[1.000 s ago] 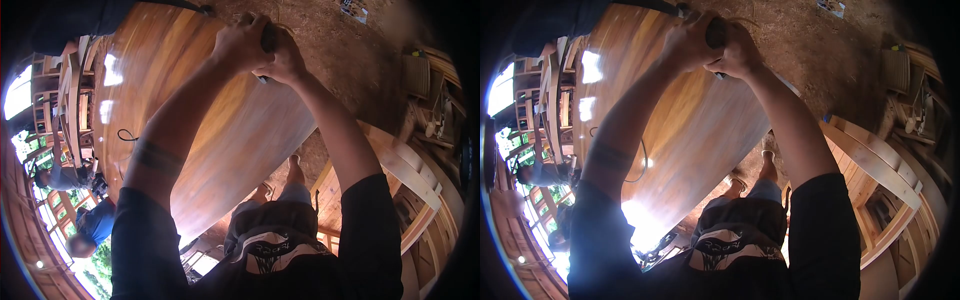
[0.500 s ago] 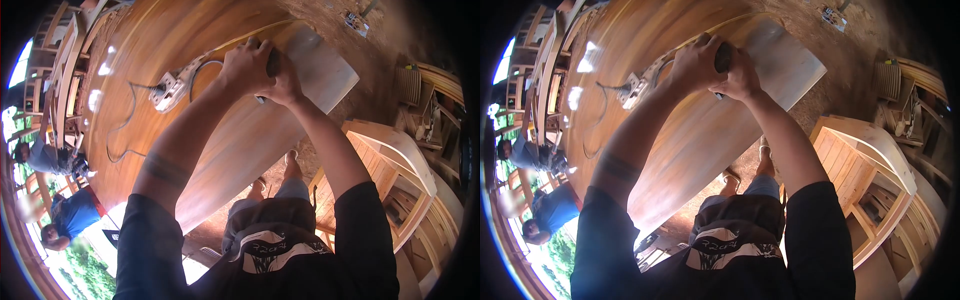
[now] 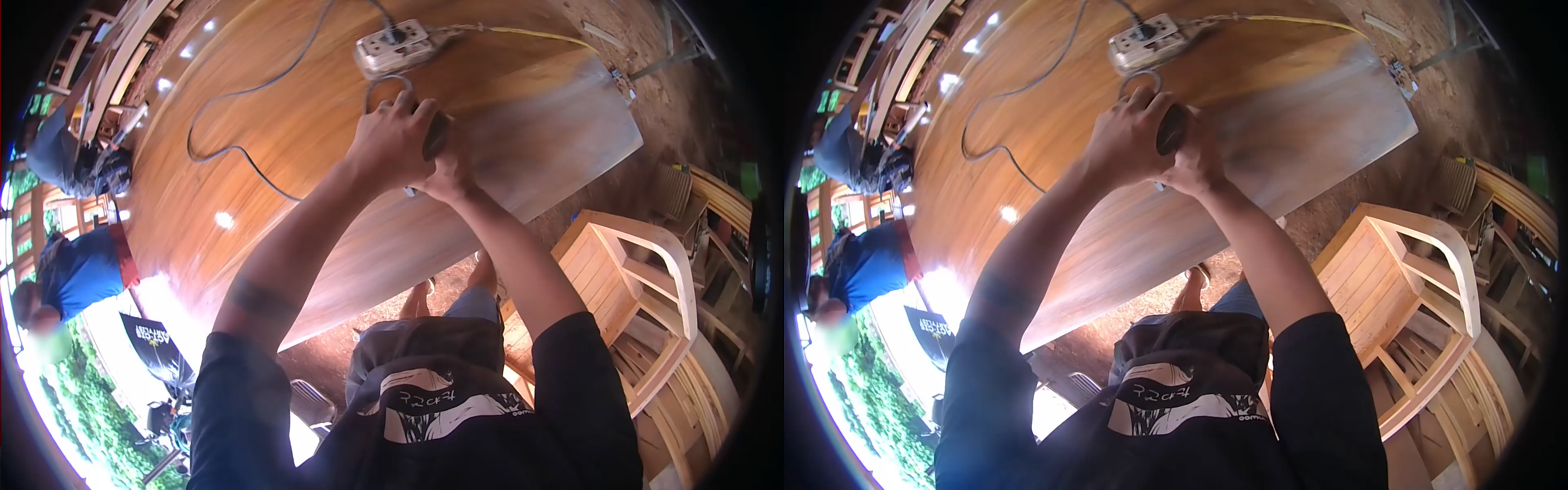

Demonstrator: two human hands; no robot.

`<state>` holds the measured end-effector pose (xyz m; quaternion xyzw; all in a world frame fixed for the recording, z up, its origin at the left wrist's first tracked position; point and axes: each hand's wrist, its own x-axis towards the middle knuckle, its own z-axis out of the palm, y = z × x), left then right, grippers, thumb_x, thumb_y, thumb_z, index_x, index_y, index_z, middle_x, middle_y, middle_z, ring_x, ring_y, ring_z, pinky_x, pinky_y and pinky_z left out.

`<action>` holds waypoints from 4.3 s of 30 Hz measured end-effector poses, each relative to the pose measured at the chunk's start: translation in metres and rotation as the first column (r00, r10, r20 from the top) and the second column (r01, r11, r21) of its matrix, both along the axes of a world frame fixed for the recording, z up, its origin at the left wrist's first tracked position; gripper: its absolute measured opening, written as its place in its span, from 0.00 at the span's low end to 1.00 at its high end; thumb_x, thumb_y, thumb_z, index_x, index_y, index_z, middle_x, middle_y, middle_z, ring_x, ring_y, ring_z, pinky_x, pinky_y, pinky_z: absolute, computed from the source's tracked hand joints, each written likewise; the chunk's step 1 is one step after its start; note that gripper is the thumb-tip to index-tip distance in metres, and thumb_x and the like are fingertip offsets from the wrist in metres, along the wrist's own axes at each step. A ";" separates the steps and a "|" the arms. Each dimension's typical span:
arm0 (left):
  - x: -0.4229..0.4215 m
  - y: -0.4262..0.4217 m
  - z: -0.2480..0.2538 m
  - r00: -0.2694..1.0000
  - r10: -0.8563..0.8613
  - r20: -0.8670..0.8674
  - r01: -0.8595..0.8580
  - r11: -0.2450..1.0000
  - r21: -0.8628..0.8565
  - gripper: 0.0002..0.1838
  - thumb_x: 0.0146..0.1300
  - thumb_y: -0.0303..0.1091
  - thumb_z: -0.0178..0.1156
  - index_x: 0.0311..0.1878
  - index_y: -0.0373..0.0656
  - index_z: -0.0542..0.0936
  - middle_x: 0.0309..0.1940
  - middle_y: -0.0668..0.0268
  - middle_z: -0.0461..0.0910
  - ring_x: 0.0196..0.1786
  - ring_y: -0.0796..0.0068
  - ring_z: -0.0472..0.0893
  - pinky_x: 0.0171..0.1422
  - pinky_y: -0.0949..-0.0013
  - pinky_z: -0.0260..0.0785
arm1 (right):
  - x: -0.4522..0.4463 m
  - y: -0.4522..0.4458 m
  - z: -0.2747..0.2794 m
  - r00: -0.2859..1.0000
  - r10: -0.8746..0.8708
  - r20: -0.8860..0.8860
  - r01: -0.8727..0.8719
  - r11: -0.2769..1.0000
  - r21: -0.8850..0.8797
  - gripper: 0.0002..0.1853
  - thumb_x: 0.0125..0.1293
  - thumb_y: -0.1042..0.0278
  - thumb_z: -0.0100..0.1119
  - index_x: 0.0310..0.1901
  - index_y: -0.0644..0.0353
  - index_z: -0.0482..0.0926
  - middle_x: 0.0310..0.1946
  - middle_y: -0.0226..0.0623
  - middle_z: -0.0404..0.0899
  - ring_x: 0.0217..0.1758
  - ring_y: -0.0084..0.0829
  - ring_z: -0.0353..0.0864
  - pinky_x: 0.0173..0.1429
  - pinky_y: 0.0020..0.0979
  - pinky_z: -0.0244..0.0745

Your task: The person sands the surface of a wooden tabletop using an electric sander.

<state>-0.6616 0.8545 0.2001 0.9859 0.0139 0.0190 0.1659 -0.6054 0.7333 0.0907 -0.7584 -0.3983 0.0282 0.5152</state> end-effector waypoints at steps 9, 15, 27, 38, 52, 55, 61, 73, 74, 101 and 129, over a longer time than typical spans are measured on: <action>-0.161 0.063 0.010 0.970 0.237 -0.059 -0.237 0.971 -0.001 0.40 0.41 0.36 0.75 0.63 0.48 0.73 0.50 0.55 0.77 0.50 0.49 0.82 0.52 0.51 0.78 | -0.146 0.075 0.001 0.988 0.126 0.094 -0.130 0.991 0.033 0.53 0.35 0.57 0.86 0.65 0.63 0.66 0.58 0.51 0.73 0.64 0.49 0.73 0.69 0.46 0.70; -0.269 0.083 0.013 0.932 0.356 -0.062 -0.356 0.934 0.011 0.39 0.42 0.35 0.76 0.62 0.45 0.73 0.50 0.54 0.77 0.52 0.50 0.81 0.54 0.50 0.77 | -0.242 0.109 -0.004 0.950 0.299 0.092 -0.306 0.949 0.071 0.63 0.31 0.50 0.89 0.69 0.59 0.59 0.60 0.50 0.69 0.68 0.49 0.70 0.74 0.46 0.68; -0.359 0.063 0.023 0.954 0.288 -0.086 -0.286 0.957 0.043 0.38 0.43 0.35 0.76 0.60 0.43 0.72 0.48 0.53 0.77 0.47 0.51 0.81 0.39 0.55 0.81 | -0.338 0.087 0.008 0.894 0.406 -0.188 -0.356 0.900 0.251 0.57 0.32 0.59 0.86 0.68 0.59 0.64 0.62 0.50 0.69 0.68 0.52 0.67 0.74 0.49 0.65; -0.123 0.009 0.015 0.997 -0.077 0.019 0.077 0.997 0.000 0.34 0.42 0.32 0.71 0.58 0.42 0.74 0.48 0.53 0.78 0.47 0.50 0.82 0.39 0.55 0.81 | -0.135 0.007 0.012 0.972 0.081 -0.221 -0.059 0.993 0.107 0.50 0.37 0.63 0.83 0.66 0.60 0.69 0.62 0.45 0.73 0.67 0.51 0.69 0.73 0.48 0.63; 0.171 -0.148 0.013 0.920 -0.391 0.034 0.393 0.918 -0.047 0.30 0.47 0.30 0.68 0.58 0.49 0.75 0.49 0.55 0.76 0.47 0.51 0.81 0.43 0.54 0.78 | 0.120 -0.154 0.009 0.966 -0.243 -0.086 0.240 0.970 -0.048 0.50 0.39 0.58 0.82 0.67 0.57 0.67 0.62 0.43 0.72 0.70 0.45 0.69 0.77 0.48 0.56; 0.218 -0.180 0.011 0.914 -0.403 0.037 0.405 0.913 -0.044 0.28 0.48 0.31 0.68 0.57 0.51 0.76 0.48 0.55 0.76 0.47 0.51 0.81 0.45 0.53 0.79 | 0.163 -0.186 0.003 0.953 -0.298 -0.059 0.293 0.953 -0.076 0.51 0.37 0.57 0.83 0.66 0.58 0.67 0.61 0.45 0.73 0.68 0.49 0.69 0.75 0.49 0.60; 0.306 -0.219 -0.001 0.889 -0.457 0.029 0.458 0.889 -0.020 0.34 0.43 0.32 0.73 0.58 0.49 0.75 0.49 0.54 0.78 0.49 0.49 0.83 0.52 0.52 0.78 | 0.239 -0.226 -0.009 0.882 -0.460 -0.097 0.462 0.887 -0.004 0.53 0.37 0.51 0.85 0.65 0.62 0.66 0.59 0.51 0.71 0.66 0.54 0.68 0.71 0.50 0.66; 0.407 -0.275 -0.011 0.858 -0.512 0.041 0.511 0.859 0.029 0.34 0.44 0.37 0.71 0.59 0.51 0.74 0.50 0.55 0.78 0.48 0.51 0.85 0.49 0.51 0.82 | 0.338 -0.283 -0.007 0.856 -0.502 0.126 0.509 0.861 -0.028 0.48 0.36 0.51 0.86 0.60 0.59 0.71 0.52 0.41 0.79 0.56 0.43 0.79 0.64 0.43 0.75; 0.409 -0.280 -0.011 0.869 -0.495 0.013 0.494 0.868 0.045 0.34 0.44 0.37 0.71 0.59 0.51 0.74 0.51 0.56 0.78 0.49 0.51 0.85 0.50 0.52 0.82 | 0.341 -0.289 -0.004 0.851 -0.501 0.157 0.509 0.860 -0.014 0.46 0.37 0.51 0.85 0.59 0.59 0.72 0.51 0.39 0.80 0.55 0.42 0.79 0.62 0.42 0.75; 0.155 -0.227 -0.001 0.965 -0.237 -0.112 0.226 0.969 -0.100 0.39 0.42 0.34 0.70 0.64 0.49 0.72 0.55 0.51 0.74 0.57 0.47 0.78 0.53 0.48 0.77 | 0.115 -0.227 -0.021 0.829 -0.157 -0.537 0.267 0.954 0.133 0.31 0.46 0.55 0.78 0.52 0.52 0.76 0.49 0.39 0.79 0.54 0.39 0.78 0.63 0.40 0.70; -0.286 0.004 0.019 0.933 0.360 -0.011 -0.359 0.929 -0.089 0.36 0.43 0.31 0.73 0.60 0.48 0.73 0.50 0.55 0.76 0.54 0.51 0.79 0.51 0.52 0.78 | -0.262 0.030 -0.008 0.934 0.356 0.022 -0.356 0.927 0.118 0.56 0.35 0.59 0.85 0.68 0.63 0.62 0.64 0.51 0.70 0.69 0.53 0.69 0.76 0.49 0.61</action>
